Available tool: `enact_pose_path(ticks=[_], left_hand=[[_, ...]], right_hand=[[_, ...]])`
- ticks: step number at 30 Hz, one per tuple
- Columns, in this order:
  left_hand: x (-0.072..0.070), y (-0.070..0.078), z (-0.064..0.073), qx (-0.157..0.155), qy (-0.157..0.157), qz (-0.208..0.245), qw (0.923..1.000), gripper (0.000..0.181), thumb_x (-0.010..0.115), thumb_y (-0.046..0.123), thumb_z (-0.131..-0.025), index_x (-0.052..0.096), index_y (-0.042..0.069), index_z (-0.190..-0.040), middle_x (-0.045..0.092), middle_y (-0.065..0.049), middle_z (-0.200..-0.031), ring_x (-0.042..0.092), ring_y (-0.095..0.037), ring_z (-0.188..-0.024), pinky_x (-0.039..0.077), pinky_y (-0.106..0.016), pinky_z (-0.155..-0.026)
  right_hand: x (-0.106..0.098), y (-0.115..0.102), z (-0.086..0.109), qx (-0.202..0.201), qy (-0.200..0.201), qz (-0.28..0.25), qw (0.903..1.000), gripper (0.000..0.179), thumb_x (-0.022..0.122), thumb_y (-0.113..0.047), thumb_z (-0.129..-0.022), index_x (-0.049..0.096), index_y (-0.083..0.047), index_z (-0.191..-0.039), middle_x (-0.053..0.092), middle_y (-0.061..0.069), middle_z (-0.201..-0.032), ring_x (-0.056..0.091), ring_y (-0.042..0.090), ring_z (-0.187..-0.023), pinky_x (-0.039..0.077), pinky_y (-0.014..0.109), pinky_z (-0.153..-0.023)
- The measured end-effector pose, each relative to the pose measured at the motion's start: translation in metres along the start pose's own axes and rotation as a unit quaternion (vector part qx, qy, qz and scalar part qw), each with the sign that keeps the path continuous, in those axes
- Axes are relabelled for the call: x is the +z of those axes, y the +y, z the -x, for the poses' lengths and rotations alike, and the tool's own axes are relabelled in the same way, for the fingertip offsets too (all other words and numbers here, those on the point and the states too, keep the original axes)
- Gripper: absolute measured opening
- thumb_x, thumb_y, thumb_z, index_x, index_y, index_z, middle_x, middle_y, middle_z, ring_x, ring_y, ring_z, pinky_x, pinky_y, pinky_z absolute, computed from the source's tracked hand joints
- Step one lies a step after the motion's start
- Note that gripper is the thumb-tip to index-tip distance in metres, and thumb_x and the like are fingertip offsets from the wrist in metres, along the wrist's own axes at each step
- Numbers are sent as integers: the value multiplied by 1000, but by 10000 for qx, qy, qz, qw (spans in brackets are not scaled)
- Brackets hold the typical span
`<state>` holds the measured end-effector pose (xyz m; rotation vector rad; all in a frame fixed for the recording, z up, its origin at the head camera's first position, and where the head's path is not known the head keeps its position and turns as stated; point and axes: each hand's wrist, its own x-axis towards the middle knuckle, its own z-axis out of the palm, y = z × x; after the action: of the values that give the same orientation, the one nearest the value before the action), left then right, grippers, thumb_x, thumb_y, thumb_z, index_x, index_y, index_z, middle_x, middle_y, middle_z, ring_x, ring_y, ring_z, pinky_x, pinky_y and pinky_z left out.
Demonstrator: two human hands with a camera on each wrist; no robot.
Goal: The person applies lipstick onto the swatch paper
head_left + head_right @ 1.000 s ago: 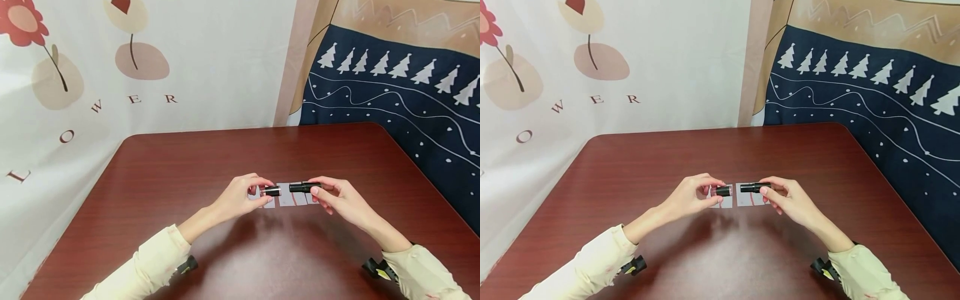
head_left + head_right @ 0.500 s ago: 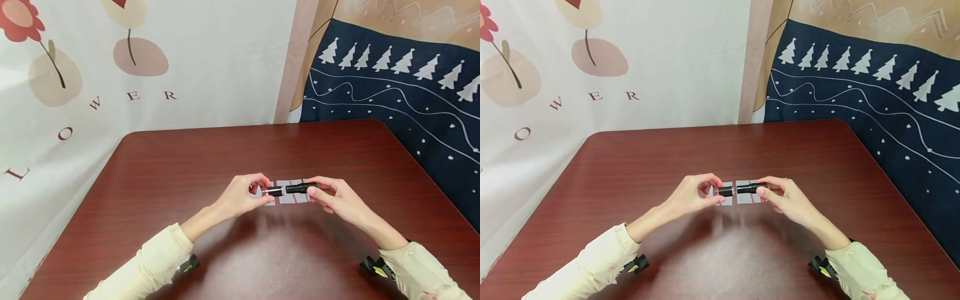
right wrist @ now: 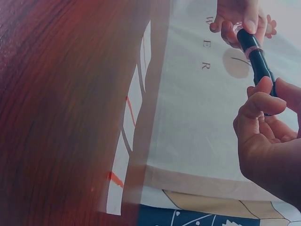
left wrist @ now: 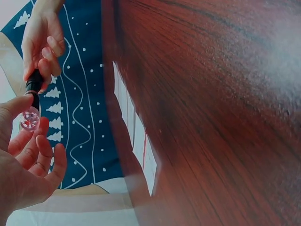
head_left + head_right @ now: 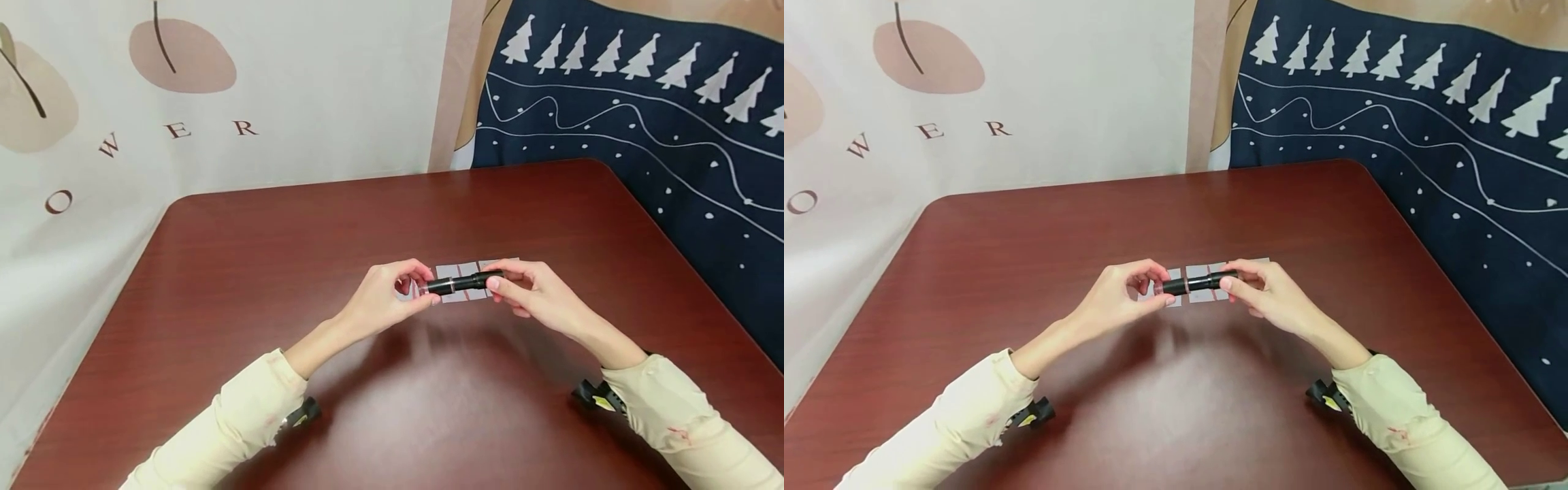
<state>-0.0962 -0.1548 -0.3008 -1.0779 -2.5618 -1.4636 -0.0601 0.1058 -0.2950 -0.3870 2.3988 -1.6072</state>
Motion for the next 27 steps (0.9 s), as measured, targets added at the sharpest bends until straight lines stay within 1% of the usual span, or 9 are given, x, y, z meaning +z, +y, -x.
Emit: enact_pose_path(ticks=[4, 11, 15, 17, 20, 24, 27], left_hand=[[0, 2, -2, 13, -7, 52, 10000, 20, 78, 16, -75, 65, 10, -89, 59, 7, -71, 51, -12, -60, 40, -24, -54], [4, 2, 0, 70, -8, -44, 10000, 19, 78, 16, -75, 65, 12, -88, 59, 10, -72, 46, -5, -56, 37, -22, -52], [6, 2, 1, 57, -70, -25, 10000, 18, 77, 17, -75, 66, 12, -88, 59, 10, -72, 47, -9, -57, 36, -22, -51], [8, 1, 1, 28, -142, -15, 9999, 18, 76, 18, -76, 66, 12, -89, 59, 10, -73, 48, -12, -57, 37, -22, -51], [10, 1, 0, 28, -226, -40, 9997, 17, 75, 19, -78, 66, 12, -91, 59, 10, -74, 48, -13, -58, 37, -22, -51], [13, 0, -2, 174, -248, -110, 9995, 15, 73, 20, -80, 68, 12, -92, 59, 10, -74, 47, -12, -58, 36, -22, -52], [14, 0, -3, 281, -216, -160, 9992, 16, 74, 21, -79, 69, 12, -92, 59, 11, -74, 48, -15, -59, 36, -22, -53]], right_hand=[[0, -1, -1, 5, -12, -36, 10000, 29, 59, -19, -92, 59, -5, -117, 55, 15, -78, 39, 16, -50, 37, 29, -44], [2, 0, 1, -16, -88, -88, 9999, 27, 58, -18, -92, 59, -4, -115, 53, 14, -77, 38, 17, -49, 36, 31, -43], [3, 2, 2, -66, -139, -89, 9998, 25, 58, -19, -93, 59, -4, -113, 53, 14, -75, 37, 17, -48, 35, 31, -42], [3, 3, 2, -86, -177, -98, 9998, 25, 58, -19, -93, 60, -4, -113, 53, 14, -75, 37, 18, -48, 35, 31, -42], [4, 3, 3, -60, -216, -135, 9997, 25, 58, -20, -93, 60, -4, -113, 53, 15, -75, 37, 17, -49, 35, 30, -43], [4, 3, 2, 33, -214, -184, 9996, 27, 58, -21, -93, 60, -4, -114, 52, 21, -77, 37, 16, -49, 35, 28, -43], [4, 4, 2, 67, -209, -193, 9996, 28, 58, -20, -93, 60, -4, -115, 52, 23, -77, 37, 15, -49, 35, 27, -43]])
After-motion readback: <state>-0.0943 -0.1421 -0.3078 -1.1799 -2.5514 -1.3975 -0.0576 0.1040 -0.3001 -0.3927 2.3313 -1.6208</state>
